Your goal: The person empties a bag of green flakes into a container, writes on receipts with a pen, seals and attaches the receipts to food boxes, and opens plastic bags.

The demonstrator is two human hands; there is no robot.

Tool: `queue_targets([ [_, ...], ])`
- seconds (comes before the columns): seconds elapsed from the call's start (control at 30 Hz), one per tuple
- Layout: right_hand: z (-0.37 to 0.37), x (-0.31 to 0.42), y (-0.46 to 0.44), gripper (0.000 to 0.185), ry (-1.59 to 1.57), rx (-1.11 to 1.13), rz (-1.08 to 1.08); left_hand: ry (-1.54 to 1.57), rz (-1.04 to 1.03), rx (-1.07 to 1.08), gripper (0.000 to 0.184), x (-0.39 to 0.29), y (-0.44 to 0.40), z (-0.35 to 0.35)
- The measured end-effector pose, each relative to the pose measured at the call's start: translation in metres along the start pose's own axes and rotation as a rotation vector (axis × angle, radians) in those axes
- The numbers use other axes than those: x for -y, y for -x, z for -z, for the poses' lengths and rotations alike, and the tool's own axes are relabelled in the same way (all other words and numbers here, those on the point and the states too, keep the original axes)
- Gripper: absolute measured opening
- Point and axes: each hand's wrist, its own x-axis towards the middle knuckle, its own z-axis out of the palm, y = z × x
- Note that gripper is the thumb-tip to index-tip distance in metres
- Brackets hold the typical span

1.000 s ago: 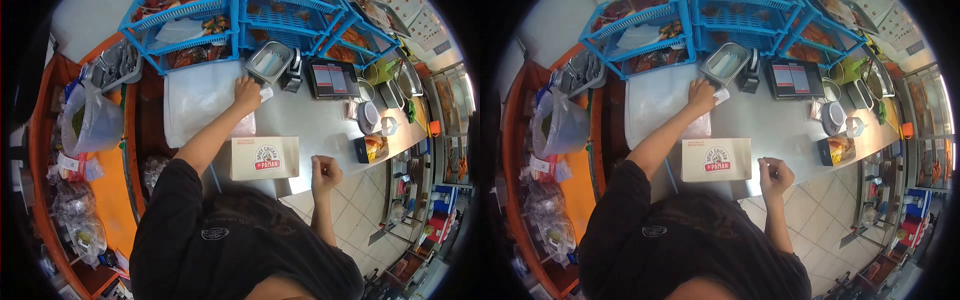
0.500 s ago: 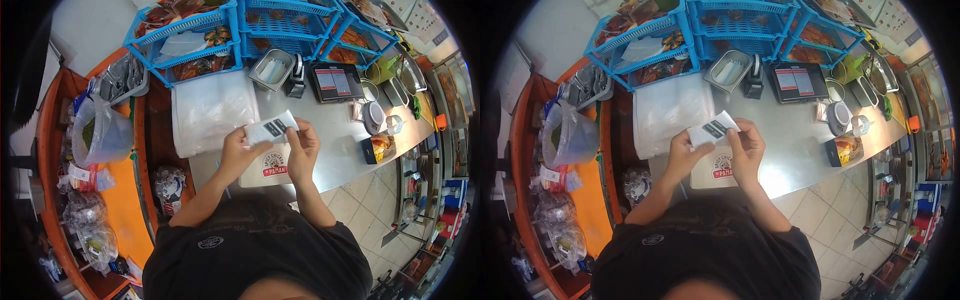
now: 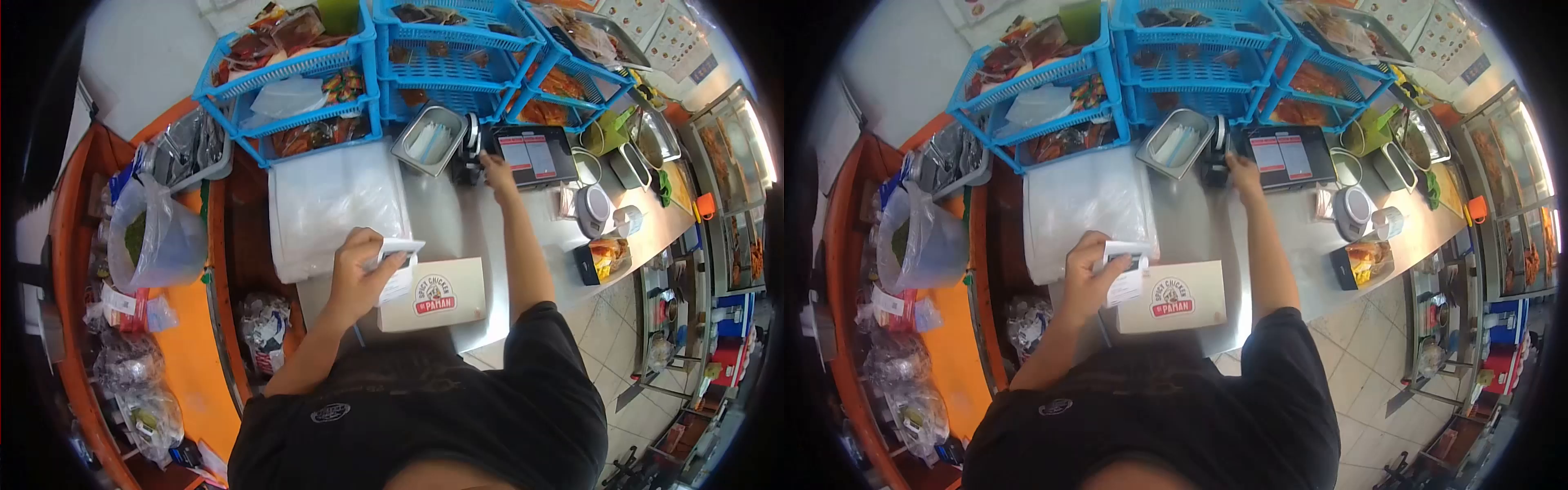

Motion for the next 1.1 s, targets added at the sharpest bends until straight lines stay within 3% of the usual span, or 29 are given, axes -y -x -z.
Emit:
queue_targets([
  [0.07,-0.011,-0.008,-0.012,0.031,0.000,0.049,-0.186,-0.068,-0.166,-0.103,0.011,-0.001,-0.007,0.002],
  [0.13,-0.013,-0.008,-0.009,0.026,-0.164,0.097,-0.099,-0.114,-0.237,-0.163,0.012,-0.002,-0.009,0.006],
  [0.2,-0.007,-0.005,0.005,0.020,-0.397,0.142,-0.051,0.557,0.260,-0.048,0.014,0.001,-0.005,0.016],
  [0.23,-0.008,-0.015,0.009,0.019,-0.310,0.092,0.098,0.894,0.506,0.007,0.016,0.004,-0.004,0.023],
  [0.27,-0.011,-0.025,0.015,0.019,-0.220,0.044,0.248,1.107,0.446,0.012,0.020,0.024,-0.001,0.025],
  [0.33,-0.015,-0.033,0.033,0.019,0.036,-0.078,0.472,1.019,0.454,-0.069,0.019,0.021,-0.005,0.020],
  [0.43,-0.031,-0.034,0.044,0.018,0.365,-0.380,0.624,0.881,0.401,-0.122,0.018,0.022,-0.013,0.003],
  [0.57,-0.014,-0.020,0.044,0.019,0.557,-0.270,0.480,0.832,0.422,-0.097,0.014,0.016,-0.016,-0.012],
  [0.6,-0.005,-0.023,0.042,0.019,0.737,-0.251,0.547,0.860,0.417,-0.079,0.014,0.016,-0.016,-0.014],
  [0.7,0.009,0.004,0.068,0.018,0.679,-0.019,0.434,0.811,0.386,-0.086,0.012,0.009,-0.018,-0.017],
  [0.77,-0.005,0.044,0.126,0.010,0.021,0.170,0.420,0.761,0.360,-0.088,0.013,0.015,-0.011,-0.023],
  [0.83,-0.010,0.088,0.195,0.014,-0.341,0.413,0.293,0.689,0.334,-0.048,0.014,0.011,-0.008,-0.027],
  [1.0,-0.037,0.087,0.226,0.028,0.047,0.340,0.687,0.622,0.181,-0.045,0.015,-0.003,0.001,-0.047],
  [1.1,-0.036,0.086,0.189,0.043,-0.272,0.152,0.579,0.656,0.263,0.042,0.017,0.001,-0.001,-0.033],
])
